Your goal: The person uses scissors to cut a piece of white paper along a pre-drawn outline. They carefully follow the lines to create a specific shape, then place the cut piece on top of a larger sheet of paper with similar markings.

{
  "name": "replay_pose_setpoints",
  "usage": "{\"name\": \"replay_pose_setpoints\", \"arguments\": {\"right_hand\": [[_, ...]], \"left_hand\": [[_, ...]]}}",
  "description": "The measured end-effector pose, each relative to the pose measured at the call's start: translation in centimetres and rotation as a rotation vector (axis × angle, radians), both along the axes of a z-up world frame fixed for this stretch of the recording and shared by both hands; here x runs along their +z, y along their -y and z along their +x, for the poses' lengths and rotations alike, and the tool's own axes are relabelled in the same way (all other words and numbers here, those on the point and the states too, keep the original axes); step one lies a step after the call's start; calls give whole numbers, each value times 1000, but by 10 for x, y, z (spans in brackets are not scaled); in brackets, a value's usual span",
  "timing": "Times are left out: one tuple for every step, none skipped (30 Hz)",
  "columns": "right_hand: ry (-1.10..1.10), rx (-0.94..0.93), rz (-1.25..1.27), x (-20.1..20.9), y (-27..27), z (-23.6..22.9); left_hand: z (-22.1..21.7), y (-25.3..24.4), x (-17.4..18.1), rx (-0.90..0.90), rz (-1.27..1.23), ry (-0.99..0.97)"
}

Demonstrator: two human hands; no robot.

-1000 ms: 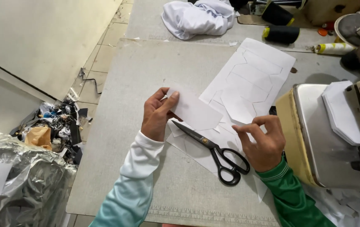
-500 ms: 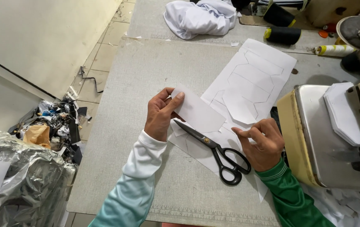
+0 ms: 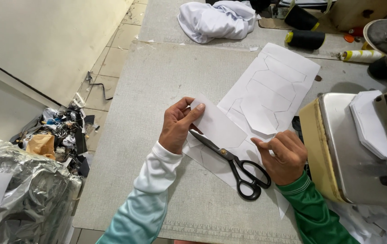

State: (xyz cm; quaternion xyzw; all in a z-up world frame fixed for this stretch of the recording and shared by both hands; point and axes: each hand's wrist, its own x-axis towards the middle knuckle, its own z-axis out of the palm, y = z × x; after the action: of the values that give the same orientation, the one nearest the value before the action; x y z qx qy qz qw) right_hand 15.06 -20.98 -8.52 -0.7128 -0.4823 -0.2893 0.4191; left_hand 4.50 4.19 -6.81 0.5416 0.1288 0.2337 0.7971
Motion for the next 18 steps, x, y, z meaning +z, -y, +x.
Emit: {"name": "replay_pose_setpoints", "arguments": {"right_hand": [[0, 2, -1, 1, 1, 0], [6, -1, 1, 1, 1, -1], [10, -7, 3, 2, 2, -1], [9, -7, 2, 3, 2, -2], [20, -7, 8, 4, 2, -2], [30, -6, 13, 5, 2, -3], [28, -9, 11, 5, 2, -3], [15, -8, 36, 5, 1, -3], [2, -8, 58, 5, 1, -3], [-1, -10, 54, 5, 1, -2], [31, -34, 77, 5, 2, -1], [63, -57, 100, 5, 3, 0], [62, -55, 96, 2, 5, 1], [66, -61, 122, -1, 7, 2], [69, -72, 150, -4, 10, 2], [66, -75, 148, -3, 9, 2], [65, -79, 161, -3, 9, 1], [64, -82, 174, -2, 9, 1]], "left_hand": [[1, 0, -2, 2, -1, 0], [2, -1, -4, -8, 4, 6], [3, -1, -6, -21, 10, 11], [3, -1, -7, -20, 9, 11], [4, -2, -7, -21, 9, 14], [5, -3, -8, -22, 8, 17], [4, -3, -6, -25, 7, 15], [3, -2, -4, -25, 6, 16], [2, -1, -2, -25, 3, 16], [2, -3, -3, -28, -1, 13], [2, -2, -4, -30, -3, 15], [2, -2, -6, -32, -5, 18], [0, -2, -7, -30, -10, 16], [-2, -2, -7, -123, 5, 46], [-4, -2, -7, -221, 22, 74], [-7, 1, -1, -224, 19, 70], [-9, 4, 5, -306, 62, 72], [-11, 7, 12, -389, 105, 75]]}}
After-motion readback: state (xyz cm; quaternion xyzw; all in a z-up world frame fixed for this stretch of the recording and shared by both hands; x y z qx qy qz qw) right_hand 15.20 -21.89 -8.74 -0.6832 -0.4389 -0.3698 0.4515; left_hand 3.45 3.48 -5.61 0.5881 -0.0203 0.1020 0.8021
